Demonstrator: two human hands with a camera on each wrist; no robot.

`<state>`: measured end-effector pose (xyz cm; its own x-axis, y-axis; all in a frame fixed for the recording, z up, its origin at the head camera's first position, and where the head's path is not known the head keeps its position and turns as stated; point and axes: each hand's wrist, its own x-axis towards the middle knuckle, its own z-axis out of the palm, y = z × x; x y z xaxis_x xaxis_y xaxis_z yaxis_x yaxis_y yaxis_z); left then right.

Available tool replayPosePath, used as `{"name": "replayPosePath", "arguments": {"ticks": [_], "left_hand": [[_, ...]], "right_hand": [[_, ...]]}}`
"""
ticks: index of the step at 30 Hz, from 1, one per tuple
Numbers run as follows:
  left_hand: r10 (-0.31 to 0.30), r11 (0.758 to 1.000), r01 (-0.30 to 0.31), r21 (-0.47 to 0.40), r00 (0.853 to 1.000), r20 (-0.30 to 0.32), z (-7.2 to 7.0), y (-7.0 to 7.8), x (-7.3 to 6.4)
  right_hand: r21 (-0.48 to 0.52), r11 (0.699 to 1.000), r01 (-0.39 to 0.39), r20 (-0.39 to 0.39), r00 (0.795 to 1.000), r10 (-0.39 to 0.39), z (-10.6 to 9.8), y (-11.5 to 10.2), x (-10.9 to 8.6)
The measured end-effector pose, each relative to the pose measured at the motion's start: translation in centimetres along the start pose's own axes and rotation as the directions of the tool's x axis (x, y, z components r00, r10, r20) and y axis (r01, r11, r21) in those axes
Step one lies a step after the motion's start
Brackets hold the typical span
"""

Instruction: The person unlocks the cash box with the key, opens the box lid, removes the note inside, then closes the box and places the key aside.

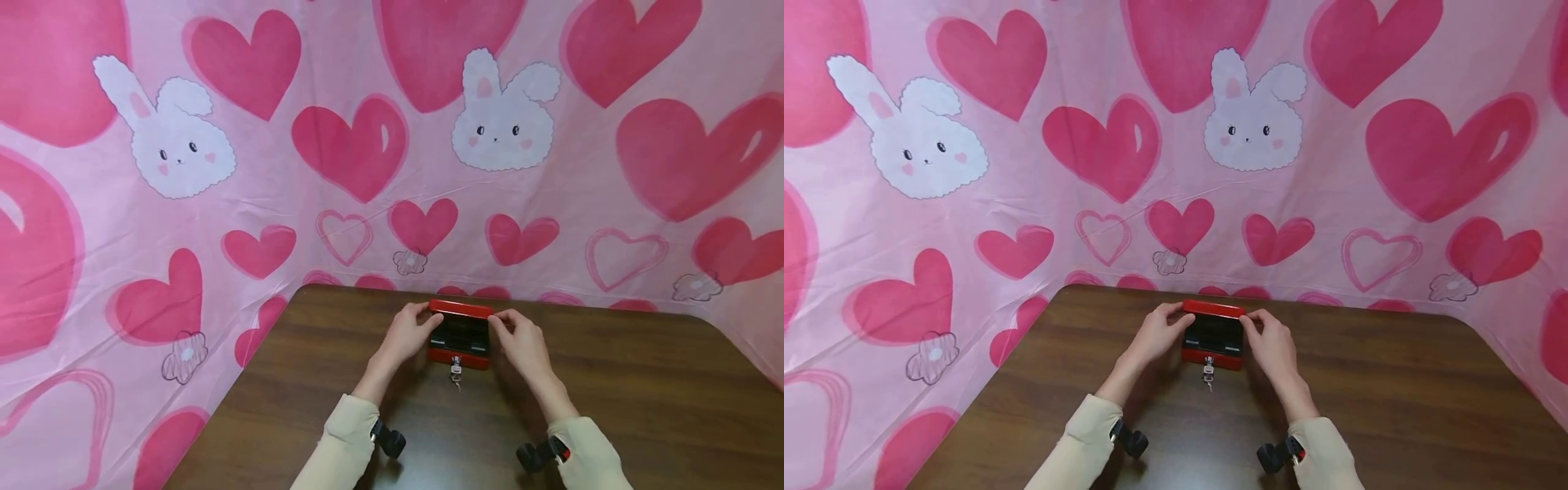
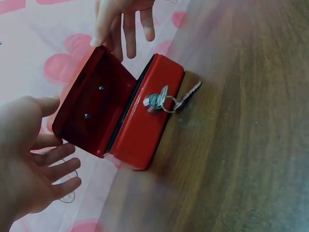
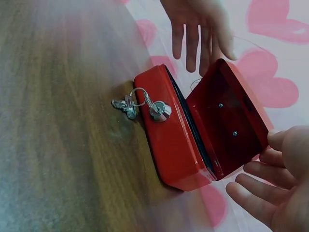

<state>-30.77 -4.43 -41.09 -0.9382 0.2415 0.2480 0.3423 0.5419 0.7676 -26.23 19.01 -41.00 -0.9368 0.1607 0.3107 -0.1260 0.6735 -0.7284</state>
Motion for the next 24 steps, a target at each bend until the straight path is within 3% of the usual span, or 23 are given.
{"name": "replayPosePath", "arguments": {"ticks": [6,12,17,24], "left_hand": [[0.022,0.999,-0.021,-0.037,1.0,0.012,0.1,0.2,0.5],[-0.014,0.998,0.019,-0.065,0.998,0.069,0.0,0.6,0.9],[-0.013,0.998,0.019,-0.061,0.995,0.094,0.2,0.9,1.3],[-0.076,0.991,0.084,-0.102,0.993,0.085,0.6,0.6,1.4]], "right_hand": [[-0.017,1.0,0.001,-0.07,0.998,-0.002,0.3,-0.1,0.9],[-0.023,0.999,-0.048,-0.098,0.994,0.046,0.1,-0.2,1.8],[-0.049,0.995,-0.086,-0.084,0.993,0.082,-0.2,-0.5,2.5],[-0.017,0.993,-0.118,-0.013,0.993,0.118,-0.4,-0.8,3.2]]}}
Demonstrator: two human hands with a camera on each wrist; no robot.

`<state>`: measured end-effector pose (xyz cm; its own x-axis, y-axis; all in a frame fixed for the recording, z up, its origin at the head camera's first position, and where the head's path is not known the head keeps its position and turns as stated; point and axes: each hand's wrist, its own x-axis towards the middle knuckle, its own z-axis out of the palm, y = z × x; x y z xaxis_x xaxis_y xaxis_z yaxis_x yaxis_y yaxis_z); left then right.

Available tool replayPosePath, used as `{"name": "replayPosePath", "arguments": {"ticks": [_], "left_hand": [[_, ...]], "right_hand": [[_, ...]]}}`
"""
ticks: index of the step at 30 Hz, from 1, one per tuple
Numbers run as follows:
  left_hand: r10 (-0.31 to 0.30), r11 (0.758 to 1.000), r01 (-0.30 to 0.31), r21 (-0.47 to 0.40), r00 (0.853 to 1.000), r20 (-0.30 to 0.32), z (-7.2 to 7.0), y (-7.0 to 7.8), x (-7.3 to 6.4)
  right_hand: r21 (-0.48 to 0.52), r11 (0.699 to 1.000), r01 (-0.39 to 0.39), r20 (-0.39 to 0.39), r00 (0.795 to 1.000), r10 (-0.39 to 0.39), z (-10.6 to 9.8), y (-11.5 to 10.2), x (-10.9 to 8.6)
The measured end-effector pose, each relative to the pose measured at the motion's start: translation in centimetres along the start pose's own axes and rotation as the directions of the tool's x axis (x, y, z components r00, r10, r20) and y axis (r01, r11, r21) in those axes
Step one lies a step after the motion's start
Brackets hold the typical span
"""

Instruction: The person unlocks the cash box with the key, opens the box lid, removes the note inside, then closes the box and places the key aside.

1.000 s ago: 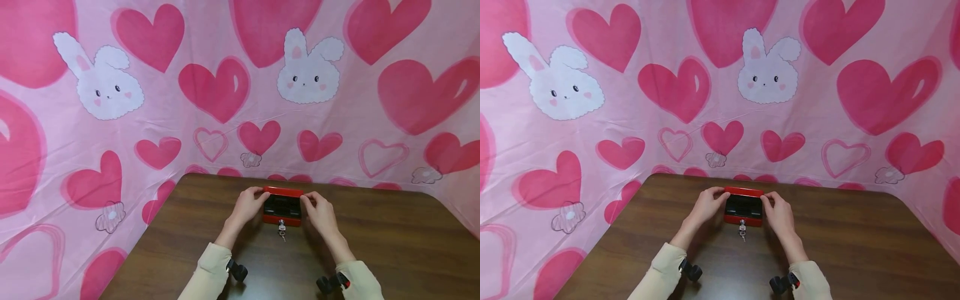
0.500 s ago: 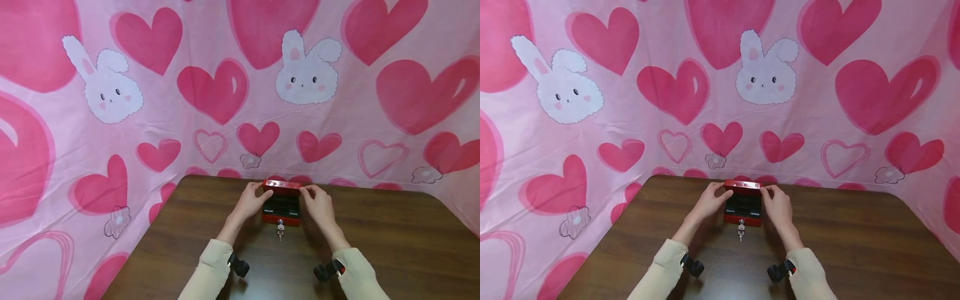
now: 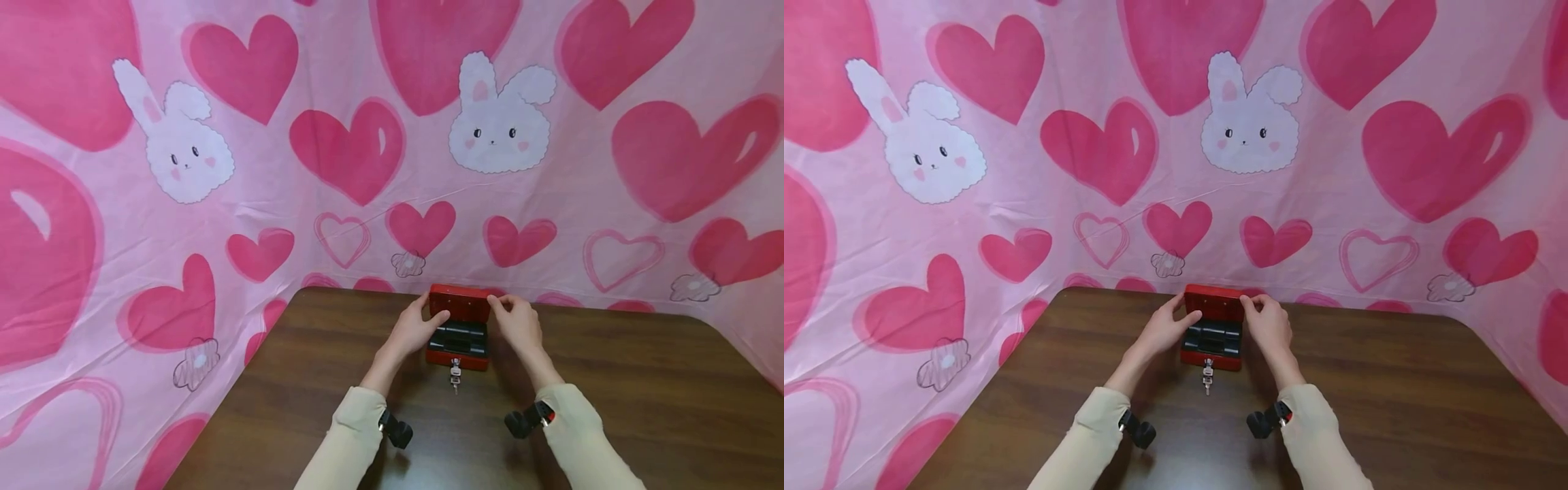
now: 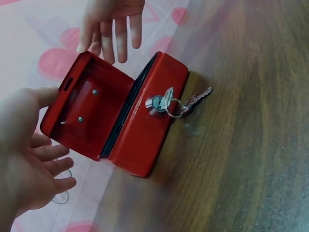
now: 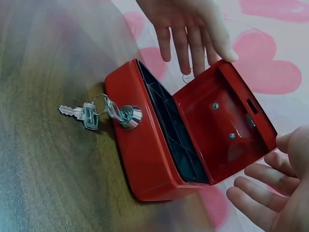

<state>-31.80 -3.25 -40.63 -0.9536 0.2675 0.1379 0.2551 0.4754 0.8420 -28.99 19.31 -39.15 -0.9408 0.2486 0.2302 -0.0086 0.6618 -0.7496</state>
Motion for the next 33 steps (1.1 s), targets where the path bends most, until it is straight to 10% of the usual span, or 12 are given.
{"name": "replayPosePath", "arguments": {"ticks": [12,22,33], "left_hand": [[-0.021,0.998,0.022,-0.056,1.0,0.006,0.6,-0.6,0.2],[0.009,0.996,-0.011,0.093,1.0,0.021,-0.6,-1.9,-1.4],[0.032,0.999,-0.032,0.036,0.999,-0.01,-0.8,-3.3,-3.6]], "right_hand": [[0.022,0.999,-0.044,0.011,0.999,0.044,0.0,0.5,0.2],[0.126,0.991,-0.033,-0.007,0.999,0.034,-0.1,1.8,-1.9],[0.1,0.988,0.118,0.088,0.988,-0.127,1.0,3.2,-4.9]]}}
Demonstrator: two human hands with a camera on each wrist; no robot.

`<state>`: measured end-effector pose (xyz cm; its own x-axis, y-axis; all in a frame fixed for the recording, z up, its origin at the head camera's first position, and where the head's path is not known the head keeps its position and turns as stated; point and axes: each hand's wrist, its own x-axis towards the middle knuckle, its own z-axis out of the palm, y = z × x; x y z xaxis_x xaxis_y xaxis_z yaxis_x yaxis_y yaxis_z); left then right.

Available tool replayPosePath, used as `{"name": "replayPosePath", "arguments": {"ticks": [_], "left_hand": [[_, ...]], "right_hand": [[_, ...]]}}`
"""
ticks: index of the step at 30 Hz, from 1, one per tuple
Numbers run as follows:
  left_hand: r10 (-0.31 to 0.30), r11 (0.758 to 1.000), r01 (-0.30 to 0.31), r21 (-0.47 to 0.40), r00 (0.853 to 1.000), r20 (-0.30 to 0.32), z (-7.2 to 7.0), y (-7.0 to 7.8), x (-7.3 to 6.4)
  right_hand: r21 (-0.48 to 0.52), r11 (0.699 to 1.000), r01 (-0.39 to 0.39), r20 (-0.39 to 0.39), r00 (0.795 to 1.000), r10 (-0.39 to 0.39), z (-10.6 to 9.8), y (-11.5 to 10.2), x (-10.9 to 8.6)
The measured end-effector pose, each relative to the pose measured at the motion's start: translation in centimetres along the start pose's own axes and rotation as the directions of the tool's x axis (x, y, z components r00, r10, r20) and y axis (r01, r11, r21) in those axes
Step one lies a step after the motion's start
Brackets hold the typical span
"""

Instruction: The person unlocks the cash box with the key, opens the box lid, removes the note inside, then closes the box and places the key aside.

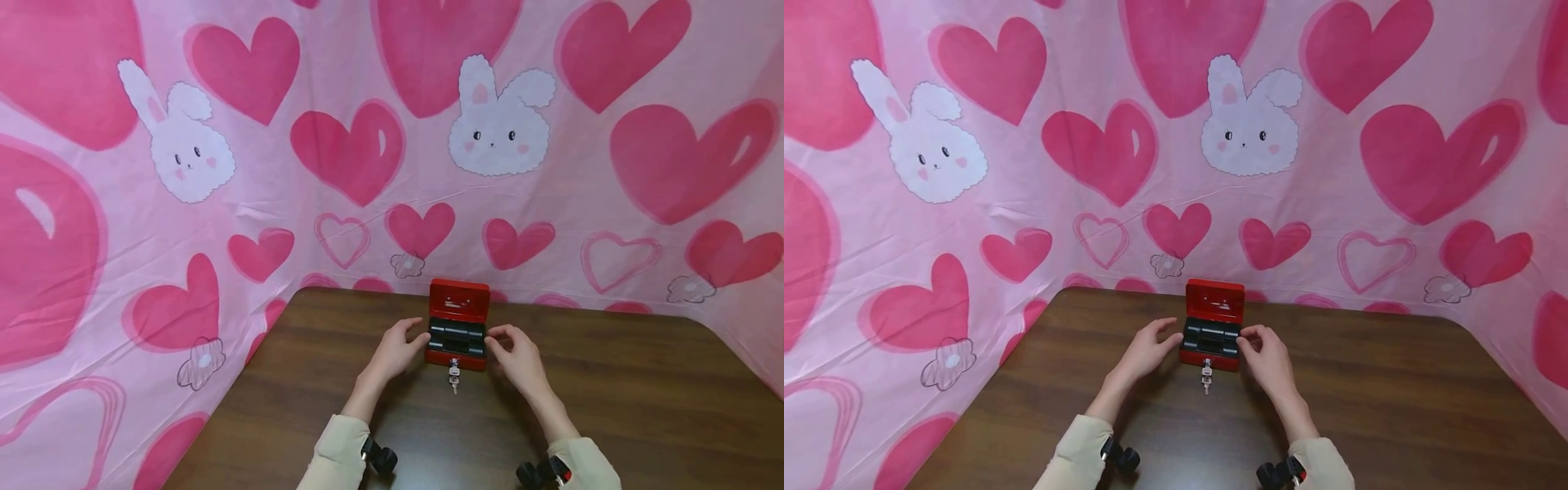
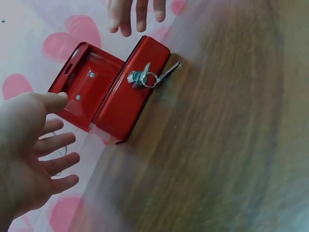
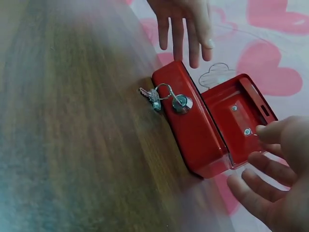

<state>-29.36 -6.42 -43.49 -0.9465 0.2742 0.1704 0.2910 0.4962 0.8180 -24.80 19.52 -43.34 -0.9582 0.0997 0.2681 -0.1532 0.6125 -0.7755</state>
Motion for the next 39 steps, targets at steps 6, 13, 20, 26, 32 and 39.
{"name": "replayPosePath", "arguments": {"ticks": [6,13,20,26,32,39], "left_hand": [[0.017,1.0,-0.017,0.008,1.0,-0.025,0.8,-0.4,-0.6],[0.029,0.999,-0.027,0.035,0.999,-0.032,1.1,-0.6,-0.8],[0.01,1.0,-0.01,0.015,1.0,0.001,1.4,-0.4,-0.8],[0.01,1.0,-0.01,0.012,1.0,0.02,1.6,-0.8,-0.7],[0.009,1.0,-0.008,-0.012,0.998,0.058,2.2,-1.2,-0.5],[-0.006,1.0,0.006,0.012,0.999,0.04,2.3,-1.2,0.0]], "right_hand": [[-0.06,0.998,0.027,0.06,0.998,-0.023,0.2,0.3,-0.7],[-0.052,0.998,0.04,0.114,0.993,-0.034,0.2,1.1,-0.6],[-0.048,0.996,0.073,0.141,0.988,-0.066,0.0,1.6,-0.5],[-0.036,0.995,0.097,0.159,0.983,-0.09,0.2,1.6,-0.5],[-0.041,0.993,0.112,0.152,0.983,-0.105,0.3,1.7,-0.2],[-0.054,0.996,0.067,0.128,0.99,-0.06,0.7,1.6,0.1]]}}
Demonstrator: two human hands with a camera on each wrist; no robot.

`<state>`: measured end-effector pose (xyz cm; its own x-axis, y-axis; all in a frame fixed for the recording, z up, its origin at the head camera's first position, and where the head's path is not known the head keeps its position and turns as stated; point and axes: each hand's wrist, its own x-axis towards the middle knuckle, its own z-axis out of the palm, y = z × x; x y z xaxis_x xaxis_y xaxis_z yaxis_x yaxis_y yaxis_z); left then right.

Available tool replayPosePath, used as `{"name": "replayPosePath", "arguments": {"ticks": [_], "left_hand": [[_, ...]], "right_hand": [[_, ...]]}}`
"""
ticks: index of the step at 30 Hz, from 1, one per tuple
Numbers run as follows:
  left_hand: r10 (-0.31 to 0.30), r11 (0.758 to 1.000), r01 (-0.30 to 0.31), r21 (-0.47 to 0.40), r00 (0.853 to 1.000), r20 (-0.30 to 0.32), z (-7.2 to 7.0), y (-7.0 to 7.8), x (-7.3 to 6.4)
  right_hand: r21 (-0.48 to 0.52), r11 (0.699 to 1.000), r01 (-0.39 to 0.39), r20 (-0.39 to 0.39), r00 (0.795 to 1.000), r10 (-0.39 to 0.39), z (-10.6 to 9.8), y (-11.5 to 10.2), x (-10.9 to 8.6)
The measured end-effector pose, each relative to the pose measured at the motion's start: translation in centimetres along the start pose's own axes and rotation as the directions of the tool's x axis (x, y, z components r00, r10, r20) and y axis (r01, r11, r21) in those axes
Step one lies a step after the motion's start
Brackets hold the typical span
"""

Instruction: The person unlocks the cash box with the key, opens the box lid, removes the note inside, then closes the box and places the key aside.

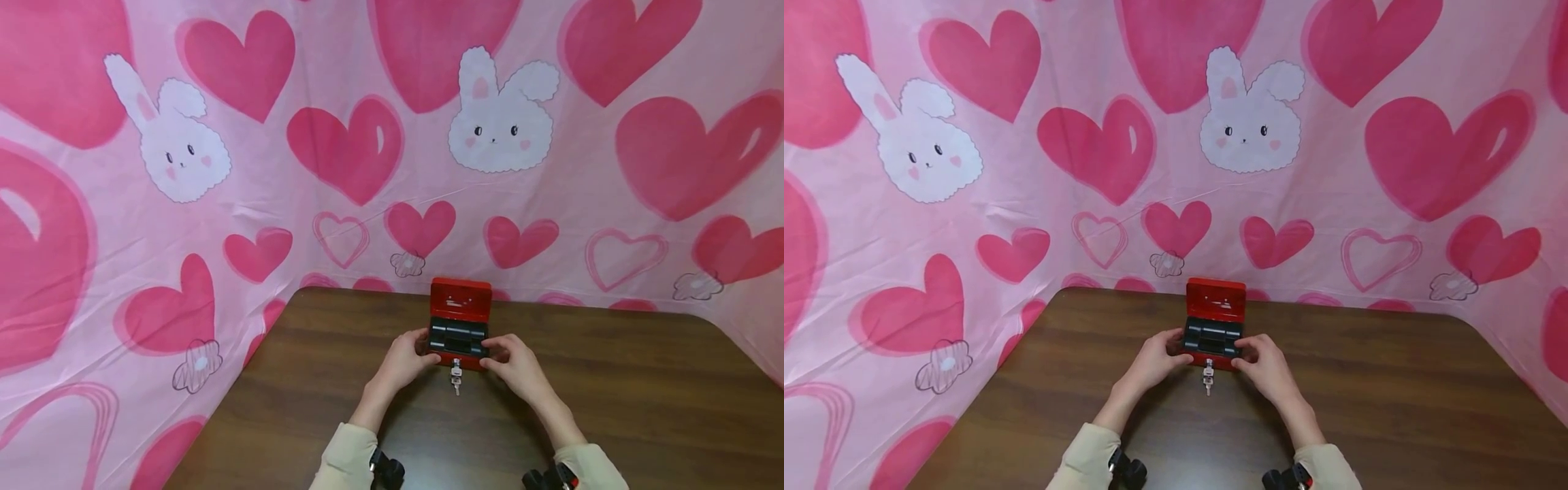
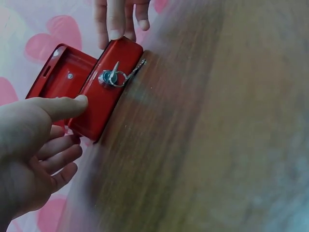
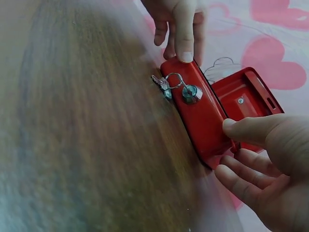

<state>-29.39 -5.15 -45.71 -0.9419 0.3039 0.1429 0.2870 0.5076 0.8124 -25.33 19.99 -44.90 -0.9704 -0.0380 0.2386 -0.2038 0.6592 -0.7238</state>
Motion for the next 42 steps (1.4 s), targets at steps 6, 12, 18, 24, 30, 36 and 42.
{"name": "replayPosePath", "arguments": {"ticks": [6,12,18,24,30,36,42], "left_hand": [[-0.012,0.999,0.013,0.043,0.999,-0.033,0.05,0.22,-0.09],[-0.027,0.999,0.029,0.035,0.998,-0.048,-0.25,0.5,-0.06],[-0.038,0.999,0.039,0.028,0.999,-0.034,-0.33,0.48,0.02],[-0.027,0.999,0.028,0.027,0.999,-0.033,-0.31,0.29,0.05],[-0.039,0.999,0.04,0.032,0.999,-0.029,-0.28,0.22,0.02],[-0.038,0.998,0.039,0.043,0.999,-0.033,-0.3,0.32,-0.07],[-0.047,0.998,0.048,0.044,0.998,-0.032,-0.26,0.34,-0.13]], "right_hand": [[-0.015,1.0,-0.016,-0.023,1.0,0.015,0.26,-0.45,-0.01],[-0.025,1.0,-0.008,-0.025,1.0,0.007,0.49,-0.44,0.18],[-0.032,0.999,0.013,-0.018,1.0,-0.014,0.44,-0.34,0.24],[-0.015,1.0,0.01,0.007,1.0,-0.009,0.21,-0.09,0.12],[-0.005,1.0,0.015,0.038,0.999,-0.015,0.11,0.06,-0.09],[-0.007,1.0,0.027,0.042,0.999,-0.027,0.25,-0.01,-0.07],[-0.014,0.999,0.035,0.036,0.999,-0.034,0.34,0.17,-0.14]]}}
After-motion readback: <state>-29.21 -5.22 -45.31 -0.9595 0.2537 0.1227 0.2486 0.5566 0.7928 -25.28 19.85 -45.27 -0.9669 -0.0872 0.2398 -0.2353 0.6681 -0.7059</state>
